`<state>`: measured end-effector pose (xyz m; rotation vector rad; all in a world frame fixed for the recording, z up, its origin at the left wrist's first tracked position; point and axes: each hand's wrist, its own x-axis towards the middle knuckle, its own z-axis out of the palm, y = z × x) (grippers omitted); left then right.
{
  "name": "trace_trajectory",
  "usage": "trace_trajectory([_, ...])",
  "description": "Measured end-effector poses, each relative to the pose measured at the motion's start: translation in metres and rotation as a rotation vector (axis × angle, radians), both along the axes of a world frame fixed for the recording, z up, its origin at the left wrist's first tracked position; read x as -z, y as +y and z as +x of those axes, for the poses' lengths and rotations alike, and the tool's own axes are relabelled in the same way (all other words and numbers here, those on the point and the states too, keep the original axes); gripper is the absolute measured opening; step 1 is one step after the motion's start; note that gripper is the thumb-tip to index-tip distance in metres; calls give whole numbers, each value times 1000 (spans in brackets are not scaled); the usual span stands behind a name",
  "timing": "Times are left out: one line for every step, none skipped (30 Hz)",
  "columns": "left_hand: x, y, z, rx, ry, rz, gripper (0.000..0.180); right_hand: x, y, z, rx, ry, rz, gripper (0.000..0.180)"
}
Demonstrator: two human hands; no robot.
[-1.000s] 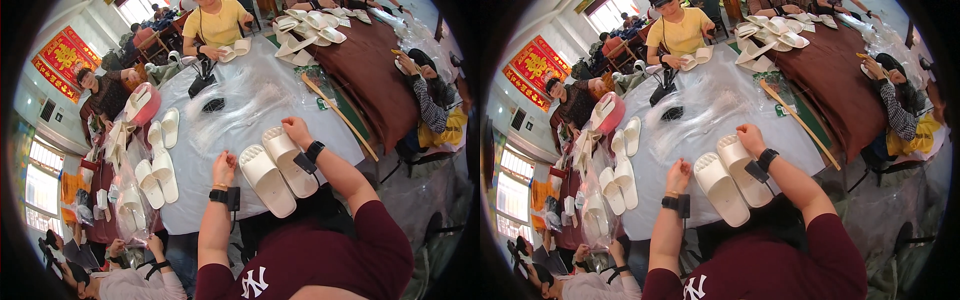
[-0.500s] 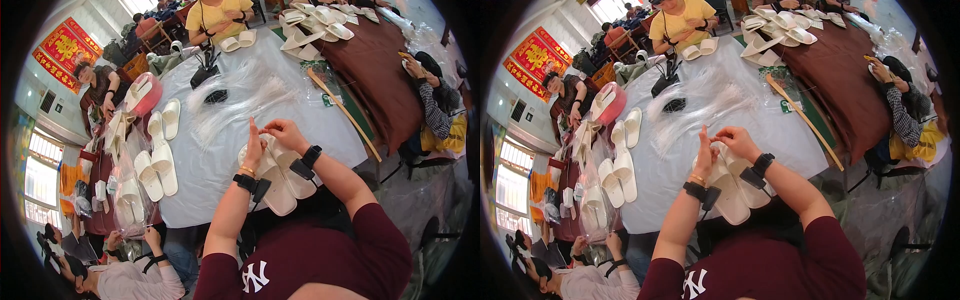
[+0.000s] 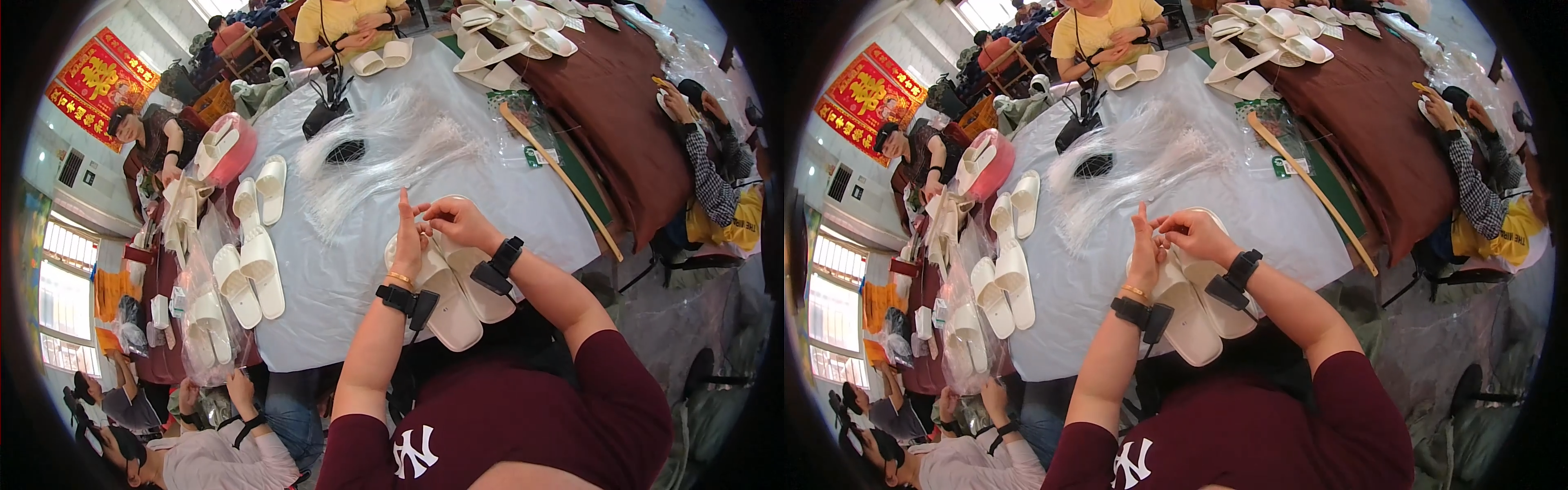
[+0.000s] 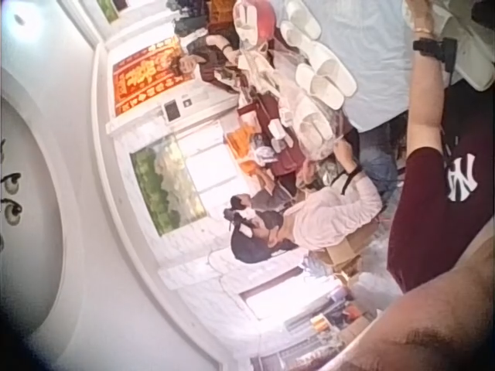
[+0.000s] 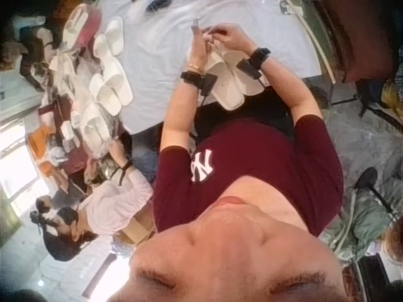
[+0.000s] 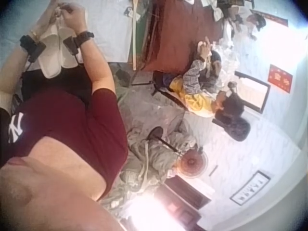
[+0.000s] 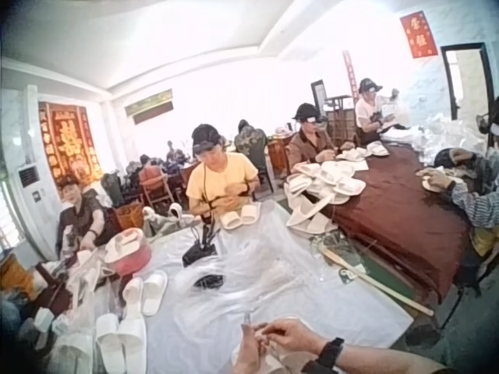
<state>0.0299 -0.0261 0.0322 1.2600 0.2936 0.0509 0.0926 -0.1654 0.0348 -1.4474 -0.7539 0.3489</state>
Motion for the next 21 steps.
trace_trajectory([0,-1,1,-2,-1,18,93,-1,0,-1,-23,22,24,12])
trace_trajectory([-1,-2,1,-4,-3,37,93,3,0,1,-23,21,23,12])
trace_trajectory([-2,-3,1,-4,-4,36,93,9,1,3,-15,-98,-3,12])
trace_trajectory([-1,-2,1,6,-3,42,91,10,2,4,-10,-218,-28,12])
trace_trajectory([-1,-2,1,15,-2,49,90,11,1,4,-11,-219,-28,12])
trace_trajectory([2,-2,2,15,-3,48,90,12,0,3,-3,-255,-52,10])
trace_trajectory([6,1,2,2,-16,28,82,8,1,1,0,-292,-72,8])
trace_trajectory([11,4,2,-11,-29,8,74,5,2,-1,-4,-294,-70,8])
trace_trajectory([15,7,0,-17,-30,10,74,1,3,-4,24,-283,-103,7])
trace_trajectory([17,6,0,-29,-84,65,70,-1,1,-4,61,-271,-139,7])
trace_trajectory([20,6,-1,-41,-138,120,65,1,0,-2,65,-272,-140,7])
trace_trajectory([22,7,-2,-38,-138,120,65,4,0,0,137,-235,-159,7])
trace_trajectory([23,7,-4,-54,-141,275,52,4,0,1,208,-197,-179,7])
trace_trajectory([24,7,-5,-69,-143,430,40,5,-1,2,208,-195,-181,7])
trace_trajectory([25,6,-5,-68,-141,428,40,6,-2,3,214,-156,-177,8])
trace_trajectory([25,5,-6,-48,-114,406,30,7,-1,4,218,-120,-170,8])
trace_trajectory([24,4,-6,-28,-87,384,22,8,-1,4,215,-121,-170,8])
trace_trajectory([24,3,-7,-31,-87,385,22,10,0,4,198,-111,-146,9])
trace_trajectory([23,2,-8,-70,-90,391,20,10,0,4,182,-99,-124,10])
trace_trajectory([22,2,-8,-109,-94,398,19,10,1,4,181,-99,-124,10])
trace_trajectory([21,2,-8,-109,-93,398,19,10,1,5,197,-60,-106,11])
